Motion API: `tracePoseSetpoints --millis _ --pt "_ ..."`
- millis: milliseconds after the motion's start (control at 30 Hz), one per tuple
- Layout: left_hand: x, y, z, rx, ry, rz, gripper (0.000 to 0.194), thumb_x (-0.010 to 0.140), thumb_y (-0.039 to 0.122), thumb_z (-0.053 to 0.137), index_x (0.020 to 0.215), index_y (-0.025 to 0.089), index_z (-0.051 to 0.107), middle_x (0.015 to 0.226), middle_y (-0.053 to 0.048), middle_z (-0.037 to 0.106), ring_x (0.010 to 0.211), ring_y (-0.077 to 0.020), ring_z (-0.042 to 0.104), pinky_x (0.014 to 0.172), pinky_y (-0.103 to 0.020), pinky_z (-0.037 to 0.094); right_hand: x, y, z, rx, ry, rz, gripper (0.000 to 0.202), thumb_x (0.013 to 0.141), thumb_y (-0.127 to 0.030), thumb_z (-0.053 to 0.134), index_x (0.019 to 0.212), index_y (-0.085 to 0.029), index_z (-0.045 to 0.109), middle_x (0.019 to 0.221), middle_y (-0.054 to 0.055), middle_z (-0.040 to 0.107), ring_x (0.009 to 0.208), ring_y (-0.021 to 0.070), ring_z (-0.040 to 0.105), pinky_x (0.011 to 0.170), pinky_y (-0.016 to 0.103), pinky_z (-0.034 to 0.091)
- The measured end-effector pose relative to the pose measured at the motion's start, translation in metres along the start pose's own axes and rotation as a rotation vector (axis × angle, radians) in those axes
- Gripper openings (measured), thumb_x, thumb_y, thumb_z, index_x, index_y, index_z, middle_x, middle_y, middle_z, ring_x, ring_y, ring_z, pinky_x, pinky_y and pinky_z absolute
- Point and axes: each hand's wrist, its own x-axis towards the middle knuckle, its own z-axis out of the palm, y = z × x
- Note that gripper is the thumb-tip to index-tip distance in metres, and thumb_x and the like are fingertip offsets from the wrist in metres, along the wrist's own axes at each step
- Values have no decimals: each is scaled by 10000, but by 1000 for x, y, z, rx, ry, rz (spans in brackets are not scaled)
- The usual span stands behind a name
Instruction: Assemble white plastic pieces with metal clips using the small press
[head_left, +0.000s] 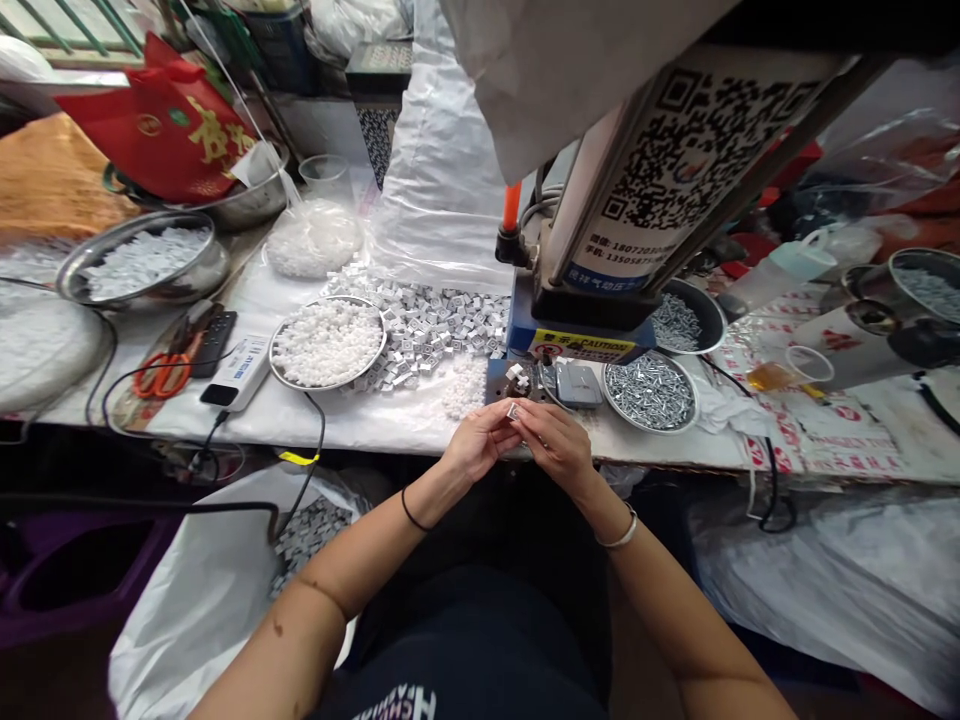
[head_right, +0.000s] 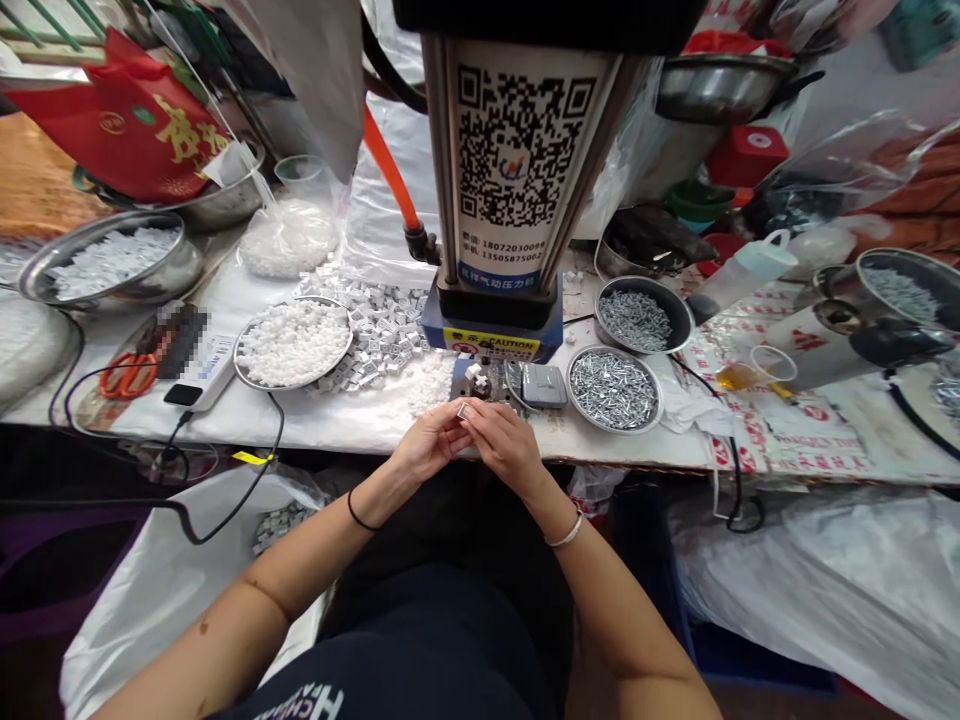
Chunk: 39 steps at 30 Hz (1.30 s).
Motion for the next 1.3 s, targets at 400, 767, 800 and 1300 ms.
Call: tracePoseSetpoints --millis 400,767,800,1300 --pt "-1 -6 1 142 8 124 303 636 371 758 841 156 705 743 -21 693 643 -108 627 661 -236 503 -10 4 5 4 -25 62 270 822 -112 581 1069 -190 657 1084 97 682 995 203 642 848 356 548" --pt "72 30 -12 702 -169 632 325 778 385 614 1014 175 694 1025 -61 679 941 -171 600 849 -268 438 28 42 0 167 59 729 181 779 -348 630 834 -201 720 838 26 733 769 189 679 717 298 537" --pt "78 28 -13 688 -201 576 339 785 392 602 1024 169 690 1002 -61 686 902 -168 609 819 -267 448 29 44 2 160 34 724 178 778 -348 631 827 -201 720 826 25 733 752 184 678 704 289 533" --pt "87 23 -18 667 -296 511 463 694 418 699 1085 171 666 881 -47 678 765 -141 588 695 -240 452 27 57 0 -82 -209 198 183 873 -228 512 905 -219 692 873 52 716 799 179 648 744 297 517"
